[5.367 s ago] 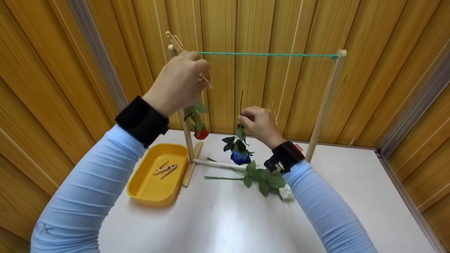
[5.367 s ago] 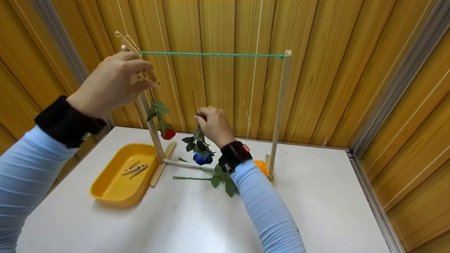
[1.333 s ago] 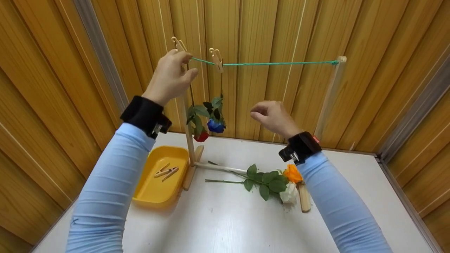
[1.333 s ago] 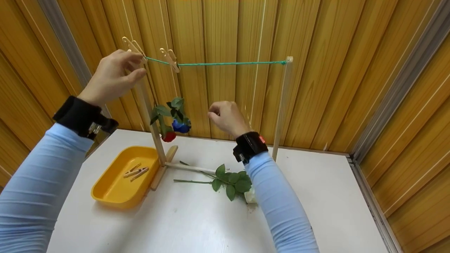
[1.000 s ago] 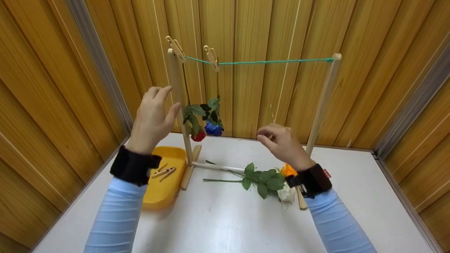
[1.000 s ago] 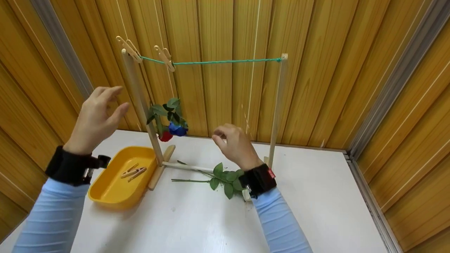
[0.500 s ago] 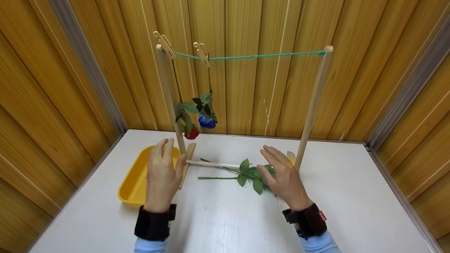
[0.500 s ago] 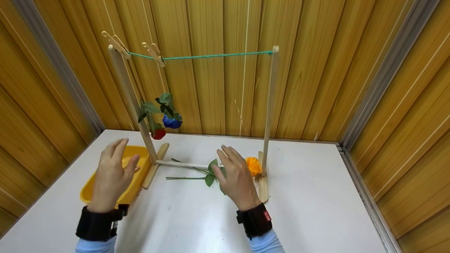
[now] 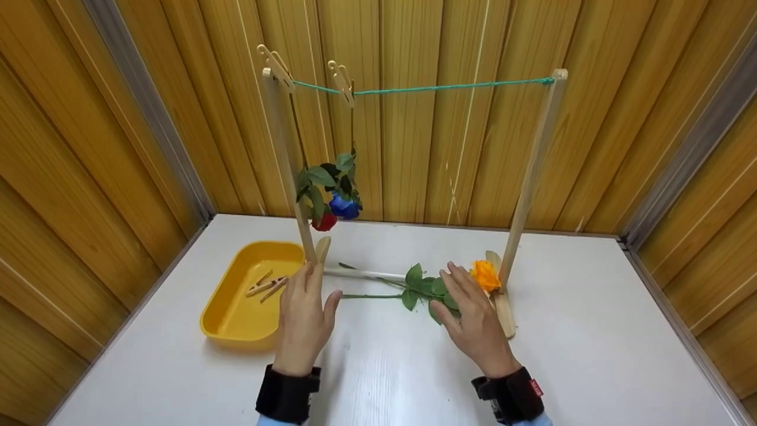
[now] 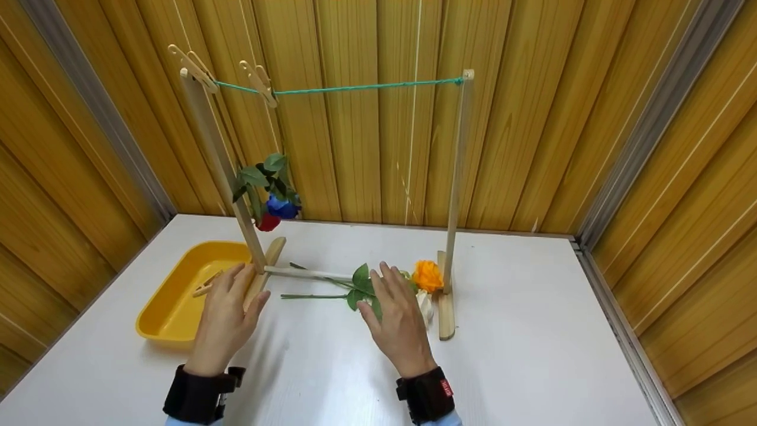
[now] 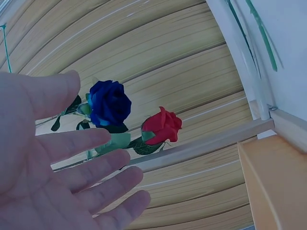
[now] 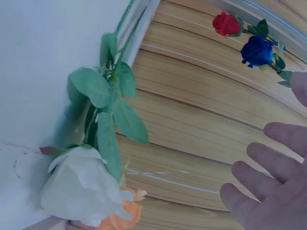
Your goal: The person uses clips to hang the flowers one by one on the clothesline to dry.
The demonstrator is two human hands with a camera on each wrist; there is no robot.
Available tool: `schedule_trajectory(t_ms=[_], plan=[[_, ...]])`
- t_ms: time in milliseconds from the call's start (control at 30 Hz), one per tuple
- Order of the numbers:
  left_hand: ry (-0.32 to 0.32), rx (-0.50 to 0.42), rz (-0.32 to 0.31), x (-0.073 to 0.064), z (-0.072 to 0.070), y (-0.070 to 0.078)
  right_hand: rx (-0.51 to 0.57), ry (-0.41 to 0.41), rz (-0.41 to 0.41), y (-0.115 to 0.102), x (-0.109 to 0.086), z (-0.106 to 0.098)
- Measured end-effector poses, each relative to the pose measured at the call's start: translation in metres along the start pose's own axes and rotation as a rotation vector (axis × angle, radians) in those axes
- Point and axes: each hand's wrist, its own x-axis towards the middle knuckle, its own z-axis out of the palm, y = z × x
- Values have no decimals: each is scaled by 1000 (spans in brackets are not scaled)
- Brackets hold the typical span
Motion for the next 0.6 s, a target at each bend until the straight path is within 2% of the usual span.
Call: schedule_trajectory(t_ms=[133, 300, 467, 600], plan=[[-11, 3, 8, -2, 6, 1, 1, -25, 29, 0, -3, 4], [-30, 14, 5, -3, 10, -2, 11, -63, 19, -5, -5, 14], [-44, 22, -34, -2, 10, -10, 76, -124, -2, -15, -8, 32], [-73, 39, -79, -3, 4, -19, 117, -163, -23, -22, -9, 51]])
